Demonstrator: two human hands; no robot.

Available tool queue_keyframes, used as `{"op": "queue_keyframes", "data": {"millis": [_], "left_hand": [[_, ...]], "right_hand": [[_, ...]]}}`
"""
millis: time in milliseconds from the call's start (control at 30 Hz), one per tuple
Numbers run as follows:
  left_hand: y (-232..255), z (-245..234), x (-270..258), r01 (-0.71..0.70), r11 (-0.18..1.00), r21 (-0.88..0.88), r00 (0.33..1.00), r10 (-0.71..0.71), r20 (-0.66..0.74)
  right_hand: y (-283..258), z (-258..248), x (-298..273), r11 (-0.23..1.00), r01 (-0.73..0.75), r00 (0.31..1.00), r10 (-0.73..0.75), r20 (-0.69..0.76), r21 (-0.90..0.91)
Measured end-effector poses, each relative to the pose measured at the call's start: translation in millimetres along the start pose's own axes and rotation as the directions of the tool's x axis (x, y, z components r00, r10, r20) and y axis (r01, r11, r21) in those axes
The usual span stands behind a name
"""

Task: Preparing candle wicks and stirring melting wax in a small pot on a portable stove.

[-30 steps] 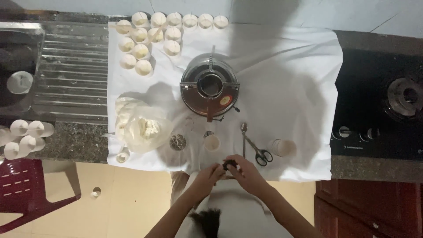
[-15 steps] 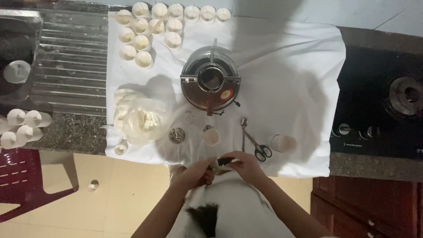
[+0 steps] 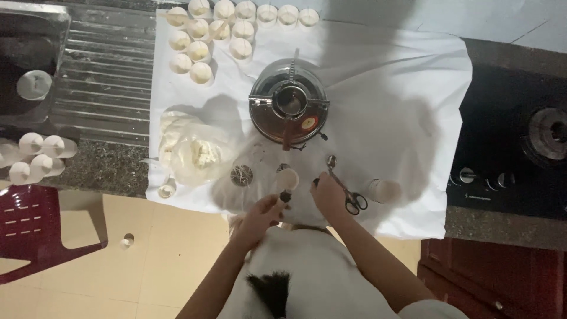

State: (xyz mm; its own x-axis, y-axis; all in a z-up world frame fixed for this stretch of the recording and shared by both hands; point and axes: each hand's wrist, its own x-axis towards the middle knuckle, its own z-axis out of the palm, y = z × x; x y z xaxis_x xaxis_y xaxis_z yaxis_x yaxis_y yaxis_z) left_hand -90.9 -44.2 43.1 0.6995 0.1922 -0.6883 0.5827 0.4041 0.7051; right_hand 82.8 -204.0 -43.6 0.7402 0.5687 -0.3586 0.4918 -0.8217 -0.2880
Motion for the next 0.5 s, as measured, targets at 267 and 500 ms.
{"op": "queue_keyframes", "data": {"millis": [267,500], "left_hand": [[8,16,-10,-0.257,0.966,-0.009,0.966,0.257,-0.006],[35,29,-29,-0.268,0.951,0.156,0.953,0.286,-0.102]], "right_hand": [[-13,-20,14,0.986,-0.119,0.961,0.143,0.238,-0.115],[-27,-73,-43,0.903,-0.04,0.986,-0.033,0.161,0.427]]}}
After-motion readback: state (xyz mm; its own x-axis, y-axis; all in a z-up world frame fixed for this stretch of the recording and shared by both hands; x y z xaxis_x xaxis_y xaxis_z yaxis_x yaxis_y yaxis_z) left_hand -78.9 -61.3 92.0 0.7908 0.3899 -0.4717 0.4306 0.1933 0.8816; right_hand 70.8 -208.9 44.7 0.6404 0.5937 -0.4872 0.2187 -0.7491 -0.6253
